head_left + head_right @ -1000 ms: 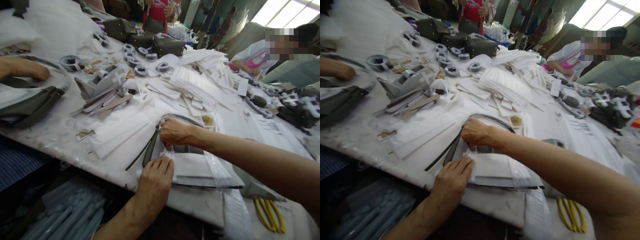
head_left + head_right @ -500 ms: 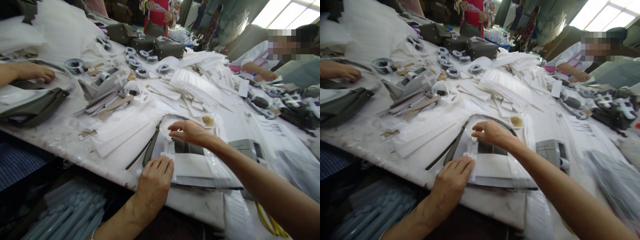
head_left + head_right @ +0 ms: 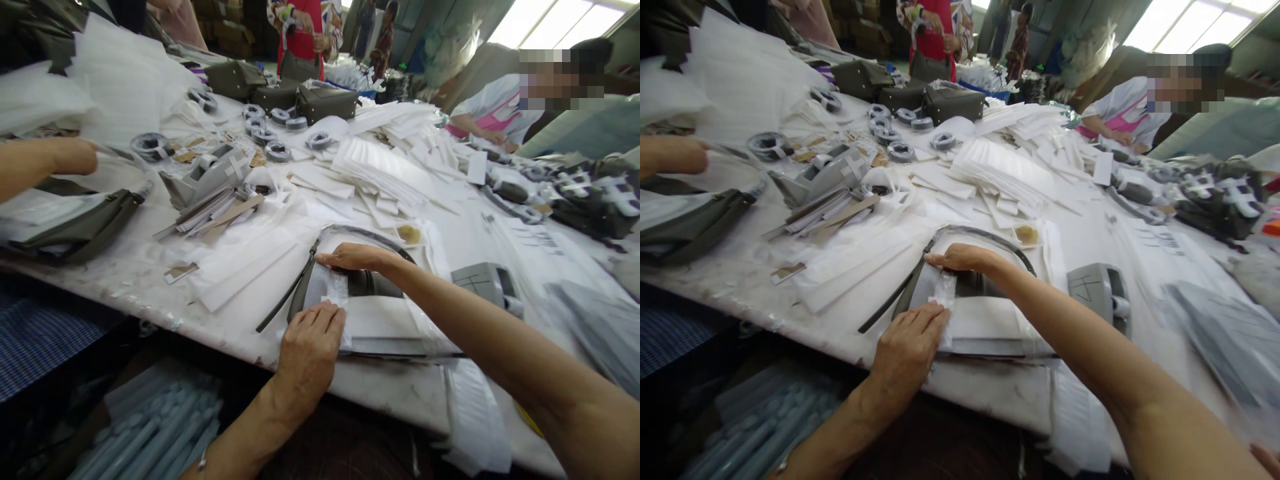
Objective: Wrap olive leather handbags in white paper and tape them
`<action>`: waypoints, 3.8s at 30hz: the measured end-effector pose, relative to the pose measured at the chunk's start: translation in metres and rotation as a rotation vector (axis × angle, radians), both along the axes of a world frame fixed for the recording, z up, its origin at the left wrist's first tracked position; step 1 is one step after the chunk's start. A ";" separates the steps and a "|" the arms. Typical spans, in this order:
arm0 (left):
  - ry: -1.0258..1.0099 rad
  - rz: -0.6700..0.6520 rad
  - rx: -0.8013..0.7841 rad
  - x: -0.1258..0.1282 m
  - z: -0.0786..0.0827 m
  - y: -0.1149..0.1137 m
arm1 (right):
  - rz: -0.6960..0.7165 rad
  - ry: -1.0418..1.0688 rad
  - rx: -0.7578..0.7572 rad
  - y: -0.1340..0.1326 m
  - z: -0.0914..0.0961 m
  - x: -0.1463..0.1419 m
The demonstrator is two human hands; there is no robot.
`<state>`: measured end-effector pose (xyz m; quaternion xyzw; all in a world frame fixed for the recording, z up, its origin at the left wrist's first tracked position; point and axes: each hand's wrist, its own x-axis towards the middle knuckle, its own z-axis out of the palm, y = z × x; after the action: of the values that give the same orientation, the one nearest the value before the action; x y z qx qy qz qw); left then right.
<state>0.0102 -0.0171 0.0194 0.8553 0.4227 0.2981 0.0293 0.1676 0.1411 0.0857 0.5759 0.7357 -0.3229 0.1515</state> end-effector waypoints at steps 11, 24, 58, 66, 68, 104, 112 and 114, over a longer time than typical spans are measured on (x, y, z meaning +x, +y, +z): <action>-0.011 -0.009 -0.001 0.000 0.000 0.001 | 0.019 0.096 0.236 -0.040 0.010 0.001; -0.019 0.000 -0.004 -0.001 -0.003 0.006 | 0.053 0.011 0.393 -0.047 -0.027 -0.009; -0.019 -0.008 -0.612 -0.049 0.032 0.054 | -0.257 -0.054 0.407 -0.208 -0.030 0.109; 0.022 0.119 -0.449 -0.041 0.039 0.095 | -0.081 0.039 0.776 -0.134 -0.015 0.065; 0.131 0.128 -0.388 -0.029 0.032 0.119 | -0.012 0.042 0.821 -0.096 -0.016 0.044; 0.176 0.106 -0.409 0.010 0.033 0.168 | -0.156 0.031 0.817 0.004 -0.089 0.034; 0.338 0.065 -0.465 0.053 0.030 0.173 | -0.225 0.005 0.821 0.001 -0.079 0.037; 0.382 0.068 -0.480 0.044 0.032 0.172 | -0.241 0.001 0.810 0.002 -0.078 0.037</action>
<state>0.0545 0.1545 0.0516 0.8498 0.5075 0.0245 0.1407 0.2048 0.1429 0.0074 0.6706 0.7306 -0.0233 -0.1261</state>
